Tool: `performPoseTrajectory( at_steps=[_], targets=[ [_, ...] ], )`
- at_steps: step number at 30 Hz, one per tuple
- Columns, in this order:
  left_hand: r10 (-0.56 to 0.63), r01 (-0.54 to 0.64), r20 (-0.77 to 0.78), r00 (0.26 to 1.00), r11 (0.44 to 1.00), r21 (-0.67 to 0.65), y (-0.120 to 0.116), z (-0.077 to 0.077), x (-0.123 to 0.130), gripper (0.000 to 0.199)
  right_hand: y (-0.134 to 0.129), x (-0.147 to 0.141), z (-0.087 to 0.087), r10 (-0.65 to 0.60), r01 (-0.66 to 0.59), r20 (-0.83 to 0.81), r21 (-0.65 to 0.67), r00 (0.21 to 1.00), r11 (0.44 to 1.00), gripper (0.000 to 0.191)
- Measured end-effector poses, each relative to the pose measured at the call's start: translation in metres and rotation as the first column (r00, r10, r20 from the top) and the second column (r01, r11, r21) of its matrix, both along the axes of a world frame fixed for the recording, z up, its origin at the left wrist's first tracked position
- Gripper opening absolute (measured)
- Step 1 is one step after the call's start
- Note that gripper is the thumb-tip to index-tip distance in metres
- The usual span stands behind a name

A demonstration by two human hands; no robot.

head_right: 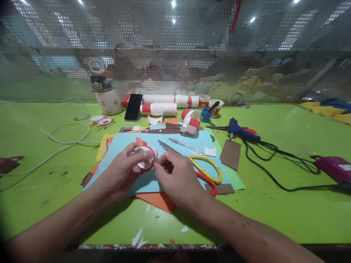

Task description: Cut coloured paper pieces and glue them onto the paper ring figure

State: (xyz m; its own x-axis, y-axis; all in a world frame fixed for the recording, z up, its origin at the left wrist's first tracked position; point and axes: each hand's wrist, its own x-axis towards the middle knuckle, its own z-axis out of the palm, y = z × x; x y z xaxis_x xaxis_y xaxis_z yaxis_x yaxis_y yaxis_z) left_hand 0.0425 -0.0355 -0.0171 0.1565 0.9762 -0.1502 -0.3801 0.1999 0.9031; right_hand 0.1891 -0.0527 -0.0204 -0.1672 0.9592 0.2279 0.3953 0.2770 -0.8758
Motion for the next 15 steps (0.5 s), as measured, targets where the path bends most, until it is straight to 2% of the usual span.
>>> performPoseTrajectory(
  at_steps=[5, 9, 15],
  targets=[
    [0.039, -0.039, -0.011, 0.999, 0.999, 0.022, -0.0010, -0.0003, 0.0025, 0.045, -0.0021, 0.0014, 0.0037, 0.014, -0.021, 0.112, 0.066, 0.994, 0.998, 0.015],
    [0.064, -0.063, -0.040, 0.997, 0.998, 0.026, 0.0002, -0.0014, 0.0045, 0.052, -0.0021, 0.0001, 0.0020, 0.017, -0.029, 0.110, 0.103, 0.994, 0.994, 0.016],
    [0.081, -0.079, -0.022, 0.996, 0.995, 0.068, -0.0005, -0.0011, 0.0072, 0.052, -0.0023, -0.0016, 0.0000, -0.009, 0.001, 0.070, 0.117, 0.998, 0.993, 0.015]
  ],
)
